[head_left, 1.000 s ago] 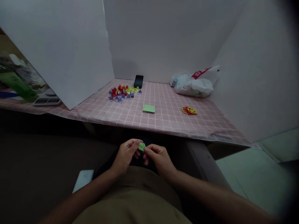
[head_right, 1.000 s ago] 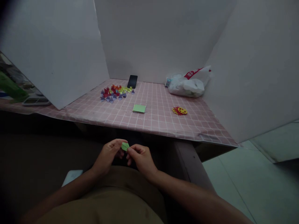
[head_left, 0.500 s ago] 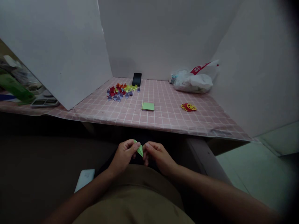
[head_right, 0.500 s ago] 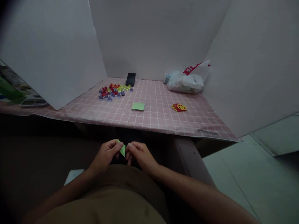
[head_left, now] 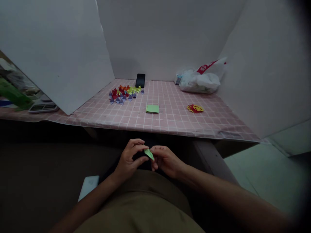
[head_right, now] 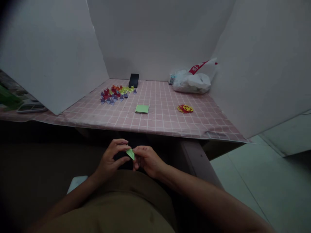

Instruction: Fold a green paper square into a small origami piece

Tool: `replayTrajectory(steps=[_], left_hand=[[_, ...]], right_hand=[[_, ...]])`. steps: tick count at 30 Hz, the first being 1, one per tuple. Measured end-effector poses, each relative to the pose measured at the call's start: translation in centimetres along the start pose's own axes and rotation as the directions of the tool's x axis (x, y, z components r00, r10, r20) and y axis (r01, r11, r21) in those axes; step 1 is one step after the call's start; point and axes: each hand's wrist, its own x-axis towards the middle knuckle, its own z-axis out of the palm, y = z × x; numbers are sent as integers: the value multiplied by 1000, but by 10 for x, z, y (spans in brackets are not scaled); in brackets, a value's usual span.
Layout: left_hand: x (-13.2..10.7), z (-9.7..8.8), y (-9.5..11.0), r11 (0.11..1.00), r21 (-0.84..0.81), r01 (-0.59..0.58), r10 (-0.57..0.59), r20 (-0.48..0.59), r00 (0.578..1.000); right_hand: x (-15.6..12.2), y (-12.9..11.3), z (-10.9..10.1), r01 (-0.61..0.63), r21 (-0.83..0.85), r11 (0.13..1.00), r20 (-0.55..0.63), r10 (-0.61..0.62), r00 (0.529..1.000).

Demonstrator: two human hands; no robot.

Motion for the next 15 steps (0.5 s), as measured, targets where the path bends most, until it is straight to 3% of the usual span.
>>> replayTrajectory(steps=[1,3,5,7,9,11,15], left_hand=[[0,-1,1,998,44,-37,38,-15,999],[0,0,3,999,45,3,0,-62,998],[0,1,5,983,-50,177,-181,-98,979],[-1,3,6,913,-176,368,-384,-67,921],[-1,5,7,836,-275,475,-505,-46,862],[-2,7,8,784,-334,523,-561,-22,828],[-5,9,9,734,-405,545,-583,35,812]], right_hand=[[0,0,0,-22,-1,1000,20,22,1000],[-1,1,-1,-53,-34,998,46,54,997],[-2,2,-2,-35,-107,994,37,39,999],[-2,2,-2,30,-196,980,3,-31,1000],[-3,2,-1,96,-281,955,-16,-105,994],[-4,2,0,136,-342,930,-8,-148,989],[-4,1,1,143,-399,906,-4,-157,988]])
